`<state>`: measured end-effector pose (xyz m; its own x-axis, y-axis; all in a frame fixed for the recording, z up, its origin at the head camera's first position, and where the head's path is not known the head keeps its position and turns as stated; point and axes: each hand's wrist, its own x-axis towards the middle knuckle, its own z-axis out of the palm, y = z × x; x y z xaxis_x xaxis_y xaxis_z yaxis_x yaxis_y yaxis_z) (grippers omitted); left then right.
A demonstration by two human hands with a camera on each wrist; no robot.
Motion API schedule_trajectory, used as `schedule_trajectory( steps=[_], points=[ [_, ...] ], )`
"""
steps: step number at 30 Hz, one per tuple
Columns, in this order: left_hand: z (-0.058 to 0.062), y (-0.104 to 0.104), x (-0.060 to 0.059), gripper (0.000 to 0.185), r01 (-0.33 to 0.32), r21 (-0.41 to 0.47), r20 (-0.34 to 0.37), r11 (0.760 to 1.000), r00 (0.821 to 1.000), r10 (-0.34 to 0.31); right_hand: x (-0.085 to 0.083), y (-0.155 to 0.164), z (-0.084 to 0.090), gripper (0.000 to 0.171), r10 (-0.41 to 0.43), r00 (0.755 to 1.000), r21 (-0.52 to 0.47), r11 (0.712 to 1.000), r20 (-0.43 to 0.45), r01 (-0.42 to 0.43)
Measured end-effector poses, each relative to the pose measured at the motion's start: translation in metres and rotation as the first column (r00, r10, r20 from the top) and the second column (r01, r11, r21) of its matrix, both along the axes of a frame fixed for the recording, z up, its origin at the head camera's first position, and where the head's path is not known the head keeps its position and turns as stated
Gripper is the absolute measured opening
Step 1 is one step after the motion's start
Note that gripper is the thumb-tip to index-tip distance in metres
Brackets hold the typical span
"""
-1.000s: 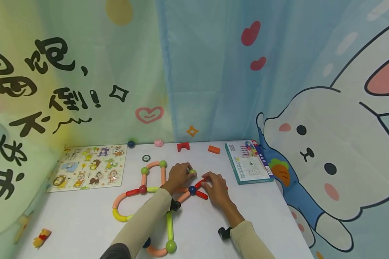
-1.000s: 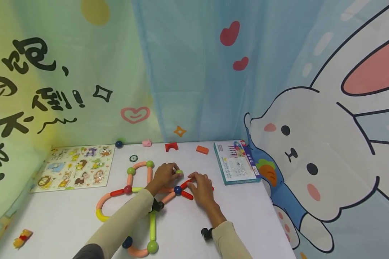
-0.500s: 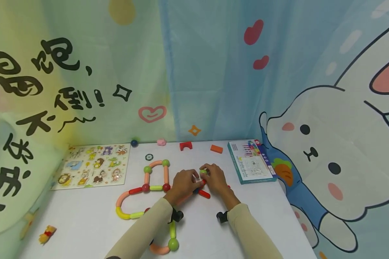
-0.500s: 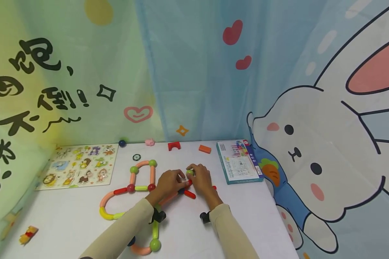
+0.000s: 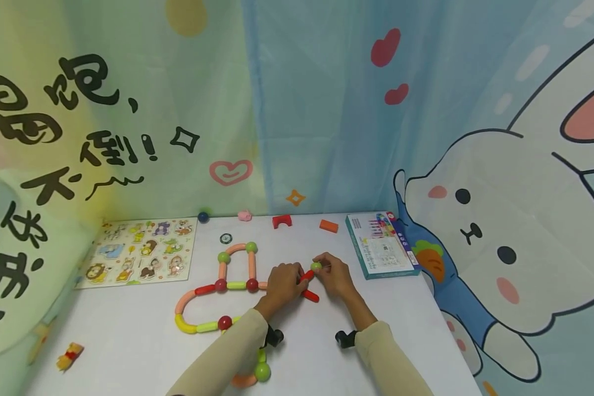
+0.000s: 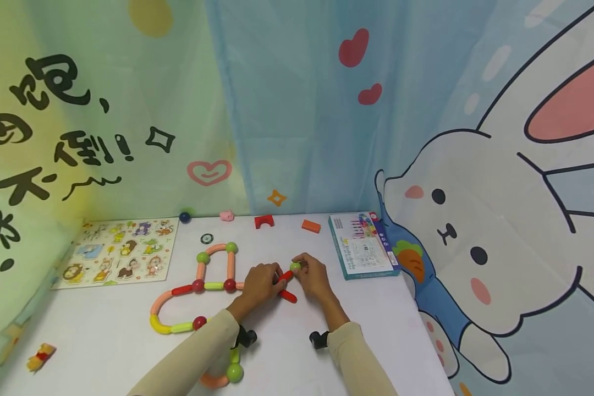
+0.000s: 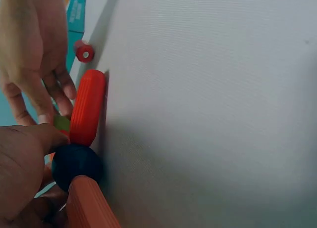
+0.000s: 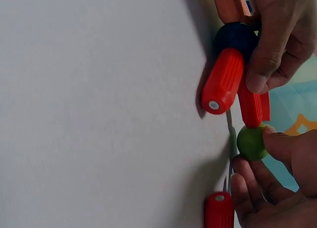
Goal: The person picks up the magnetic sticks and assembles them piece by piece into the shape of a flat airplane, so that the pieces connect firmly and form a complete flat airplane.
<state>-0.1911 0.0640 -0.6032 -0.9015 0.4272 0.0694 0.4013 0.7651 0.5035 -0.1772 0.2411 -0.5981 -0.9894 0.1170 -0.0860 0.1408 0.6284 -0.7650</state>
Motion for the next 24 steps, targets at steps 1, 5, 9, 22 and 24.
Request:
schedule_trajectory(
  steps=[1, 5, 9, 22, 24],
  points=[
    [0.000, 0.000, 0.000, 0.016, -0.001, -0.001, -0.006, 1.000, 1.000, 0.001, 0.000, -0.001, 0.000, 0.025, 0.003, 1.000, -0.006, 1.000, -0.003, -0.003],
    [-0.002, -0.002, 0.001, 0.016, -0.010, -0.016, -0.021, 1.000, 1.000, 0.009, 0.000, -0.004, 0.001, 0.028, 0.006, 1.000, 0.001, 1.000, -0.002, -0.006],
    [-0.002, -0.005, -0.001, 0.018, -0.010, -0.016, -0.002, 1.000, 1.000, 0.010, 0.002, -0.006, 0.001, 0.035, 0.009, 1.000, 0.015, 1.000, 0.009, -0.009],
    [0.016, -0.051, -0.019, 0.016, -0.105, 0.065, -0.013, 0.992, 0.994, 0.106, 0.028, -0.010, -0.005, 0.044, 0.026, 0.997, 0.075, 0.997, -0.079, -0.020],
    [0.020, -0.058, -0.021, 0.015, -0.093, 0.069, -0.038, 0.993, 0.995, 0.096, 0.032, -0.011, -0.005, 0.044, 0.031, 0.995, 0.081, 0.996, -0.093, -0.024]
  ],
)
